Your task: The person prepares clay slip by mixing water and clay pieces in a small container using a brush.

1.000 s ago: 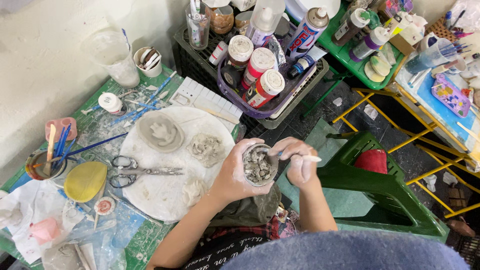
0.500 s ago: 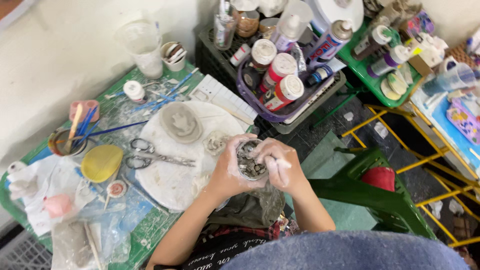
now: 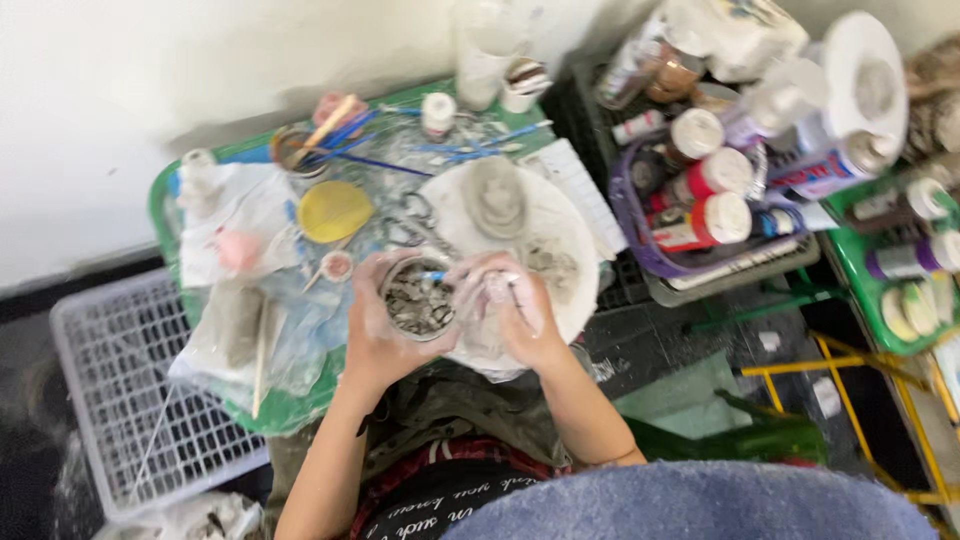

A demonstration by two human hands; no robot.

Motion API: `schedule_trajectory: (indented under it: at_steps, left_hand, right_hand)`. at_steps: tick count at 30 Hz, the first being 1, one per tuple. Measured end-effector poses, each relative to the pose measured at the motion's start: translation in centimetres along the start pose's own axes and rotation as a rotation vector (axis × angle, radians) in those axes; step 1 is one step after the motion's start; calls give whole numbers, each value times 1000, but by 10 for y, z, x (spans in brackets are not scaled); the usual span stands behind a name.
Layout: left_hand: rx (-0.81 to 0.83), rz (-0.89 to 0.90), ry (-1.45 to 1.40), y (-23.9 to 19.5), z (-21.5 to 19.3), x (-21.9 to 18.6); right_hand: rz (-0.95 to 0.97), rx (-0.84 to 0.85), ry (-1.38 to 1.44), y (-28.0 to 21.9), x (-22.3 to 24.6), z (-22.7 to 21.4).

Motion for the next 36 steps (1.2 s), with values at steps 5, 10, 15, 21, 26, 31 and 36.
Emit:
schedule_trajectory:
  at_steps: [5, 10, 15, 21, 26, 31, 36]
  left_hand:
    - [-162, 39, 33, -47, -48, 22]
    - [-236, 27, 112, -80, -69, 51]
    - [-335, -53, 114, -92, -75, 79]
    - [-383, -77, 58, -97, -72, 99]
    - [-372, -111, 106, -99, -74, 102]
    - [-386, -94, 178, -104, -76, 101]
    - [-430, -57, 319, -110, -58, 95]
  right_hand:
    - [-85, 125, 283, -3, -27, 65]
    - [-12, 83, 333, -2, -63, 108]
    - [-60, 98, 215, 2, -80, 125]
    - [-151, 81, 51, 1, -110, 130]
    - [-197, 59, 118, -6, -133, 130]
    - [-115, 216, 39, 1, -131, 141]
    - [-118, 222, -58, 6, -129, 138]
Point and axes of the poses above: each hand's wrist, its own y-axis towards the middle knuckle, its own z-axis out of the palm, x = y × z, the point moved 3 cm from there along y, towards the middle knuckle, and after that the axes turned 3 degrees about -x, right-handed, at the moved point
